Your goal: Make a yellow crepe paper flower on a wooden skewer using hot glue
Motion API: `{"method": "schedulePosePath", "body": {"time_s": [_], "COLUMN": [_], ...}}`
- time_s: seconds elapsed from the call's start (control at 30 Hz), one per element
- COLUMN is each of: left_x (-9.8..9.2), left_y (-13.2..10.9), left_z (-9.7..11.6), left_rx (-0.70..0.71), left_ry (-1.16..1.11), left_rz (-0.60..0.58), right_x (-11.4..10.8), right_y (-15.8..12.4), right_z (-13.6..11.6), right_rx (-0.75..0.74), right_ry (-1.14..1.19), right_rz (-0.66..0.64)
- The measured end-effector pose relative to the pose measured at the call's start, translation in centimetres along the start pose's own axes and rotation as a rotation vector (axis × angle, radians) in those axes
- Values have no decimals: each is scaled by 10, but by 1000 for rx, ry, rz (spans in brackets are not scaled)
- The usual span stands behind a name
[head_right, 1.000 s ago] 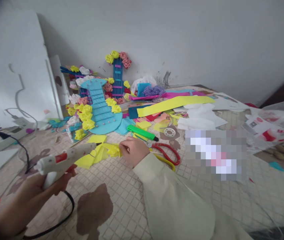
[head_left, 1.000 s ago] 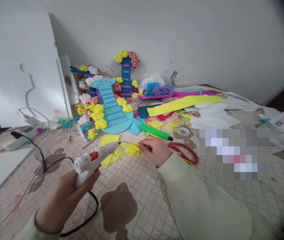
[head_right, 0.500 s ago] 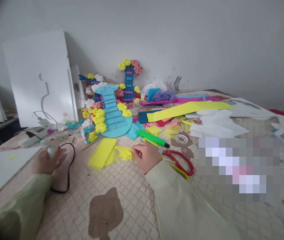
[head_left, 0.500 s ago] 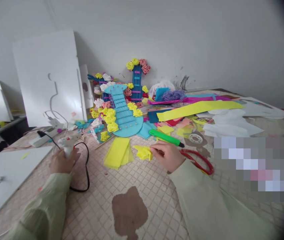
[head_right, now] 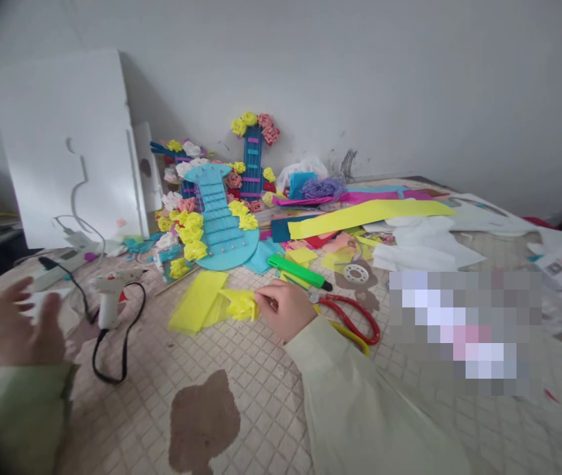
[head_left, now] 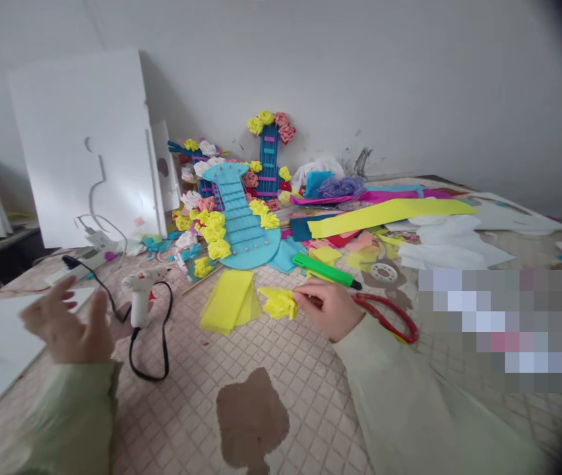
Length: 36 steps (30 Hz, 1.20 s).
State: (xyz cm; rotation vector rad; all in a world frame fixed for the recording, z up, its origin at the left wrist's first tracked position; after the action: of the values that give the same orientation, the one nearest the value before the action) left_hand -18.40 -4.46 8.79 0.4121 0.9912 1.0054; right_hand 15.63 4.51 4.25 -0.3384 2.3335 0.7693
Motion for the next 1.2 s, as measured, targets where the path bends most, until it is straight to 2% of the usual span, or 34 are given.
{"method": "schedulePosePath", "body": {"time_s": [0.03, 0.07, 0.1, 0.2, 0.23, 0.33, 0.4, 0.47, 0.53, 0.8, 1.0, 1.2], "left_x": [-3, 0, 9, 52, 65, 98, 112, 119, 120, 109, 111, 111], "left_y": [-4, -10, -18, -56, -70, -102, -114, -117, -116, -118, -120, -120], "left_z": [15, 30, 46, 103, 117, 143, 149, 148, 146, 146, 142, 139], "left_rx": [20, 12, -26, 0, -8, -49, -102, -160, -199, -140, -129, -53], "left_ry": [-72, -176, -313, -587, -615, -704, -749, -744, -732, -808, -777, -739], "left_rz": [91, 78, -9, -535, -663, -975, -1092, -1092, -1030, -872, -879, -854], "right_x": [0, 0, 0, 0, 0, -1, -2, -2, -2, 4, 10, 11], "right_y": [0, 0, 0, 0, 0, 0, -1, -1, -1, -5, -8, -8], "right_z": [-1, -1, -1, -1, -2, -3, -5, -6, -7, -11, -5, -2], "right_rx": [4, 11, 19, 42, 45, 45, 44, 39, 36, 64, 278, 395], "right_ry": [15, 31, 51, 130, 157, 234, 266, 269, 256, 222, 336, 401], "right_rz": [-3, -7, -12, -36, -45, -74, -85, -102, -114, -79, -41, -110]}}
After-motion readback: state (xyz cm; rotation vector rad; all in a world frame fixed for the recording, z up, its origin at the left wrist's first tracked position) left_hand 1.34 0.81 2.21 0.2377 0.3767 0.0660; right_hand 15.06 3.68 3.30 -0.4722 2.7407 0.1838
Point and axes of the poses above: each hand's wrist, its own y-axis towards the middle knuckle, its own x-axis out of the palm, z = x × y, the point moved 5 cm from there along y, towards the middle knuckle, and after that the axes turned 1 degree about -y, right-handed, at the moved point
